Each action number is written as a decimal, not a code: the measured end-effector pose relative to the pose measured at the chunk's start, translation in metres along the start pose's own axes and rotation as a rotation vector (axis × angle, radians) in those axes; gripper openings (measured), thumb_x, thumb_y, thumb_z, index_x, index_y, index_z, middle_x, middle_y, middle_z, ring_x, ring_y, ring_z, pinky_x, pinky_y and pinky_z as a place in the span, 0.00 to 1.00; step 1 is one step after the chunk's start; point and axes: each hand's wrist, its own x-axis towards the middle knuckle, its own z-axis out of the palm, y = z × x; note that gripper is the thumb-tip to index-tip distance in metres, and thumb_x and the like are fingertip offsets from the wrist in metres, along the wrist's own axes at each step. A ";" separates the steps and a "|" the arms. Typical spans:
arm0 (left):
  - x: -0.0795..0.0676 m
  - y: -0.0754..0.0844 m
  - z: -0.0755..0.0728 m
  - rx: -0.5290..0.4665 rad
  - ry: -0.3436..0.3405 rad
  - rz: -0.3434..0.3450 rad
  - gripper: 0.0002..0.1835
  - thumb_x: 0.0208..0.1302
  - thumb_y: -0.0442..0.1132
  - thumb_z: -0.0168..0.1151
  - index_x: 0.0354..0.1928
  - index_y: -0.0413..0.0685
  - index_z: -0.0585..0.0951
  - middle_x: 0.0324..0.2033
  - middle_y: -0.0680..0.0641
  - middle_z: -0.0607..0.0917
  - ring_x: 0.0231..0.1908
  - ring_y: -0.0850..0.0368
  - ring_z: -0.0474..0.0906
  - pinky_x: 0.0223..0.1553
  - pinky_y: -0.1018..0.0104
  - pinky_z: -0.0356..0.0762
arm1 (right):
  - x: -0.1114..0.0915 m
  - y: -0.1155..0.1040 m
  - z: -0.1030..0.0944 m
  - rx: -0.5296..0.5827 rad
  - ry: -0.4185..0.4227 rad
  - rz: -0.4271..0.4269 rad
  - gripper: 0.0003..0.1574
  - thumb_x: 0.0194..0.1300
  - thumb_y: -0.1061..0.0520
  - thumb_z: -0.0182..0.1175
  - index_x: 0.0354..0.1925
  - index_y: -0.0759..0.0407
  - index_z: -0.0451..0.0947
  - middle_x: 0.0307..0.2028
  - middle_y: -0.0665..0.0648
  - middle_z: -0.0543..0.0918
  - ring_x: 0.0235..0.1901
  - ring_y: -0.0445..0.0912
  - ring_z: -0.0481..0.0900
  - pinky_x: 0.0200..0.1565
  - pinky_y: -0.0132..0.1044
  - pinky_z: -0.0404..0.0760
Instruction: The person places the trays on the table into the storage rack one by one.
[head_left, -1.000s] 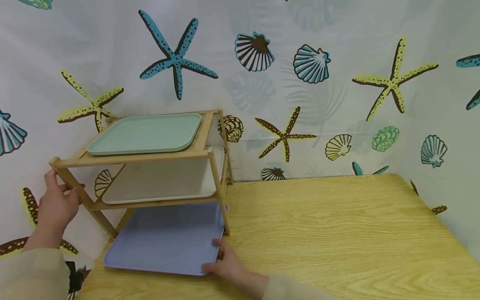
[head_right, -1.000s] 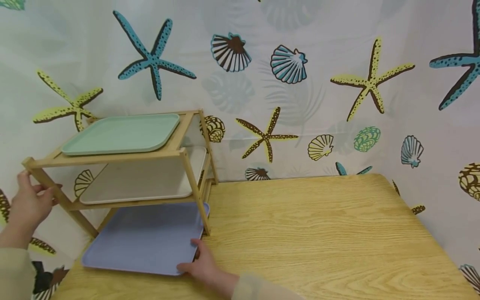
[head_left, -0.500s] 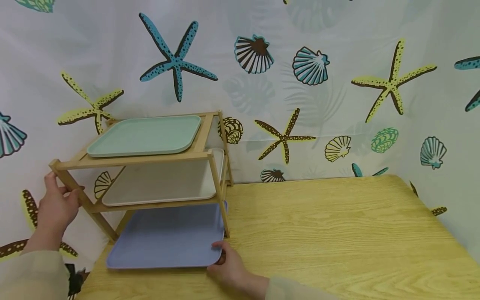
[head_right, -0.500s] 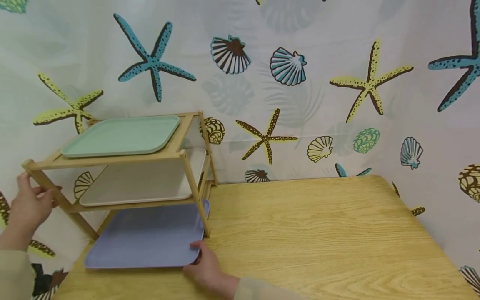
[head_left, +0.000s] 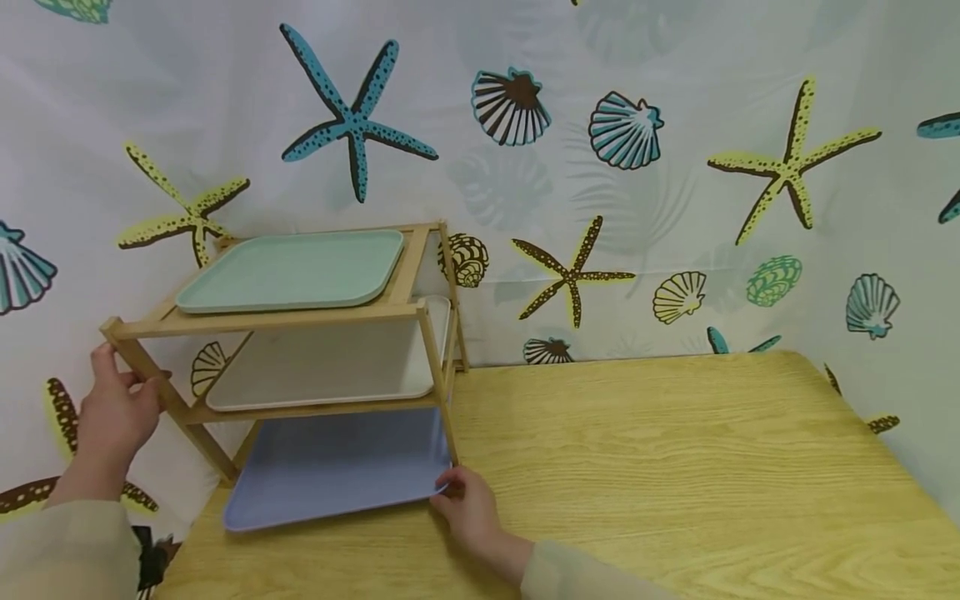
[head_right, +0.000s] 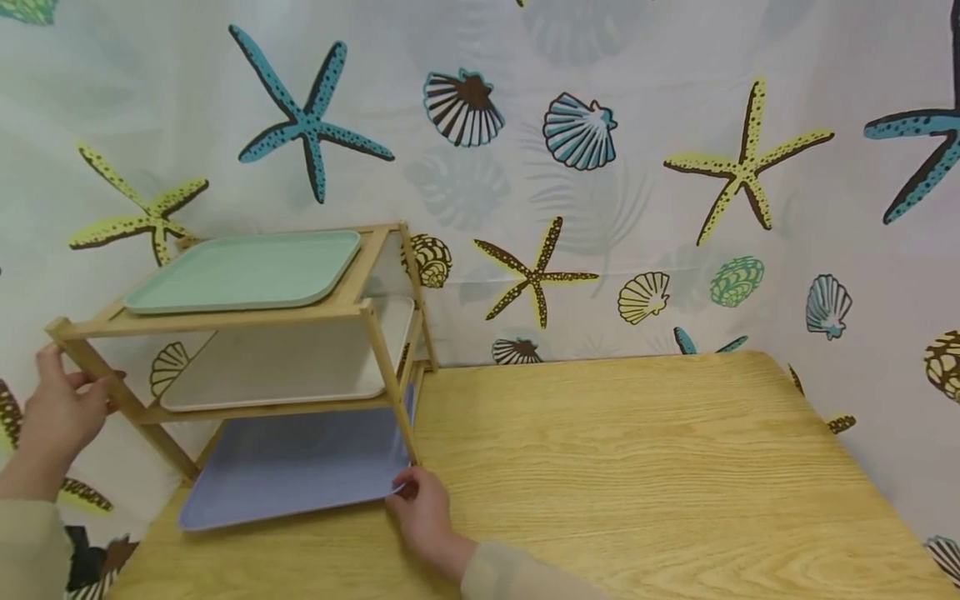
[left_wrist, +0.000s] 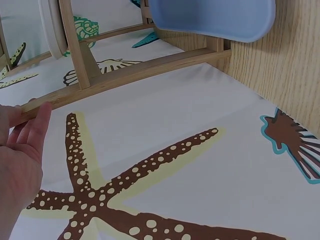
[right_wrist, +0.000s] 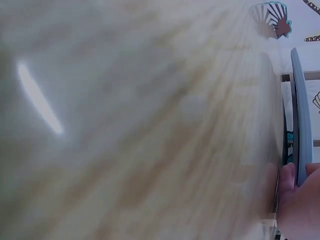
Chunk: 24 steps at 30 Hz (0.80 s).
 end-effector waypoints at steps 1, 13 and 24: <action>0.000 0.000 0.000 0.001 0.002 0.000 0.32 0.74 0.36 0.38 0.72 0.47 0.35 0.59 0.18 0.65 0.48 0.25 0.75 0.38 0.41 0.72 | 0.002 0.000 0.001 -0.006 0.005 -0.012 0.10 0.52 0.73 0.67 0.33 0.67 0.78 0.29 0.56 0.81 0.31 0.45 0.79 0.35 0.31 0.76; -0.002 0.003 -0.001 -0.012 -0.014 -0.008 0.33 0.75 0.37 0.37 0.72 0.49 0.33 0.60 0.18 0.64 0.49 0.24 0.75 0.40 0.39 0.72 | 0.017 0.000 0.022 -0.021 0.058 -0.013 0.08 0.51 0.72 0.69 0.29 0.66 0.80 0.23 0.54 0.81 0.24 0.42 0.78 0.30 0.30 0.76; -0.002 0.002 0.000 -0.030 -0.014 -0.014 0.33 0.75 0.37 0.37 0.72 0.51 0.33 0.60 0.19 0.64 0.49 0.24 0.74 0.43 0.37 0.71 | 0.024 -0.002 0.033 0.083 0.093 0.085 0.04 0.58 0.73 0.63 0.32 0.69 0.78 0.19 0.53 0.76 0.17 0.45 0.78 0.22 0.29 0.75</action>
